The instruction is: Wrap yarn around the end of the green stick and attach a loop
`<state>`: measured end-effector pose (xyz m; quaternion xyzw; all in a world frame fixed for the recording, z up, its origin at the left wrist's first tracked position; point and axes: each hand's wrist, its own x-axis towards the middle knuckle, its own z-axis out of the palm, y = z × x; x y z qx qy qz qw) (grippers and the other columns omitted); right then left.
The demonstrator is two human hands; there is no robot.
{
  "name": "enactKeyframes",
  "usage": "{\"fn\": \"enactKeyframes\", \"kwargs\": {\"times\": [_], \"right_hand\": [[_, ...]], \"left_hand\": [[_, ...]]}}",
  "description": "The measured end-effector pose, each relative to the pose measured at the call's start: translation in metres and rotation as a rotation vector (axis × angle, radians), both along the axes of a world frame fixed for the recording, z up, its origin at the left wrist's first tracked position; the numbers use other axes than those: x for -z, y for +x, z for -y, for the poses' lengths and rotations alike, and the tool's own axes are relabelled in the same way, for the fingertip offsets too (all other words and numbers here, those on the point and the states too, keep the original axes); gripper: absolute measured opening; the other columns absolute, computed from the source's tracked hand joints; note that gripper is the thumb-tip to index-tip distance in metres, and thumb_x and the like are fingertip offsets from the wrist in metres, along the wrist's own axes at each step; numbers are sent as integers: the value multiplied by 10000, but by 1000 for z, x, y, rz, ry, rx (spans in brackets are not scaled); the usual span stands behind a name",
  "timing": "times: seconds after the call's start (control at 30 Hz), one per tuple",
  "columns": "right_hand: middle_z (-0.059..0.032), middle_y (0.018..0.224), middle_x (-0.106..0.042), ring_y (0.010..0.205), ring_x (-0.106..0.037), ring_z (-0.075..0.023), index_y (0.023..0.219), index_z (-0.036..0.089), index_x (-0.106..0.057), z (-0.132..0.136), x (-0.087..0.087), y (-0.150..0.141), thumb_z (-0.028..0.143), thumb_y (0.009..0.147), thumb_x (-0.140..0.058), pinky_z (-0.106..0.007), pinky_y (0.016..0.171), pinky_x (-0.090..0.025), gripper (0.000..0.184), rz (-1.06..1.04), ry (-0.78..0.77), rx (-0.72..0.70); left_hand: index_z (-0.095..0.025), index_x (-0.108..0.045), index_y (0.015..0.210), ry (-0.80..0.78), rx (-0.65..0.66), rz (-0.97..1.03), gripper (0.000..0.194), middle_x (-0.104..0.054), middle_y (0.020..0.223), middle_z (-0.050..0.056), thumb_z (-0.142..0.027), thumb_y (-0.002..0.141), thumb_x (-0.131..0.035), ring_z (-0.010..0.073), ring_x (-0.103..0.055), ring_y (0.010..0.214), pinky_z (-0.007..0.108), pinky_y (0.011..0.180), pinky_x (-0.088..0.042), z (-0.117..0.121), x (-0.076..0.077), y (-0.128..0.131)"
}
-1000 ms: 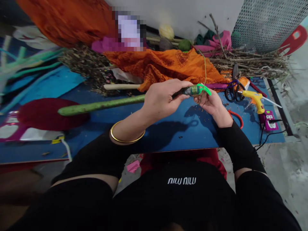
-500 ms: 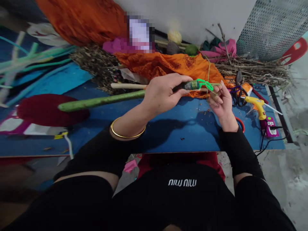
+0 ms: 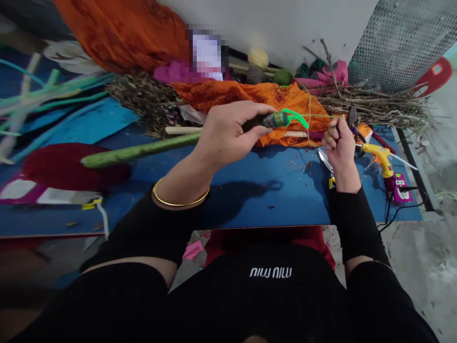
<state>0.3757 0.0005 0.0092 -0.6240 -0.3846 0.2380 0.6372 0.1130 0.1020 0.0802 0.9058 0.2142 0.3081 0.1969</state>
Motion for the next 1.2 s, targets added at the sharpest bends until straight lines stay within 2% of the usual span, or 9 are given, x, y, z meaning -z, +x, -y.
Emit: {"fn": "enactKeyframes", "kwargs": {"times": [0.1,0.23,0.37,0.5,0.6,0.7,0.83,0.97,1.2], "right_hand": [[-55,880,-602,819,-618,-190,986,195,-662,-4,8,6,583,929,-600,-368,795,-549,396,373,-67,353],[-159,1327,-614,1332,-557,-318,1277,203,-653,4,7,-17,433,950,-604,-546,1141,-428,403,831,35,523],[-113,1157,-694,1198,-629,-291,1107,214,-743,5,12,-38,438,979,-563,-540,1140,-420,315,875,48,451],[-48,846,-672,847,-648,-190,867,174,-709,-7,21,-15,496,886,-629,-388,896,-537,332,386,40,319],[15,755,-606,695,-582,-126,886,180,-649,-10,15,12,492,779,-692,-284,717,-511,333,42,140,481],[64,609,-467,579,-449,-96,731,200,-573,-4,3,11,498,777,-699,-264,652,-469,327,120,226,653],[-44,901,-718,883,-657,-179,916,200,-719,3,5,-37,529,850,-714,-339,897,-551,335,413,168,227],[-87,1302,-714,1213,-669,-229,1260,250,-667,1,20,-77,635,766,-814,-370,1088,-529,643,226,156,-197],[-14,700,-604,657,-576,-129,801,202,-673,18,3,-83,478,1040,-522,-269,663,-512,395,555,116,-280]], "left_hand": [[-201,-713,1302,-21,15,14,382,-770,1208,69,-217,935,-608,239,-711,1132,372,1033,-552,1,-3,-3],[-186,-710,1306,-34,23,12,388,-767,1218,73,-199,936,-597,241,-708,1131,386,1038,-551,3,-3,-3],[-179,-712,1306,-22,38,14,401,-772,1218,74,-172,924,-589,236,-709,1124,384,1035,-549,2,0,-2],[-171,-716,1306,-7,29,42,401,-774,1219,80,-172,925,-591,235,-712,1110,372,1016,-550,2,-3,-4],[-165,-725,1294,8,18,71,389,-779,1202,82,-181,926,-597,240,-720,1087,364,986,-556,3,-8,-7],[-171,-731,1282,12,25,76,375,-789,1173,77,-193,933,-595,237,-730,1063,348,954,-561,5,-10,-8],[-200,-722,1294,-7,11,30,374,-796,1166,67,-194,945,-589,227,-739,1053,329,930,-561,7,-8,-5],[-217,-710,1311,-29,15,-31,394,-787,1229,59,-177,929,-621,229,-736,1110,324,945,-558,8,-4,1],[-236,-705,1321,-67,-10,-116,402,-780,1262,48,-164,934,-627,246,-731,1162,337,959,-559,7,2,9]]}}
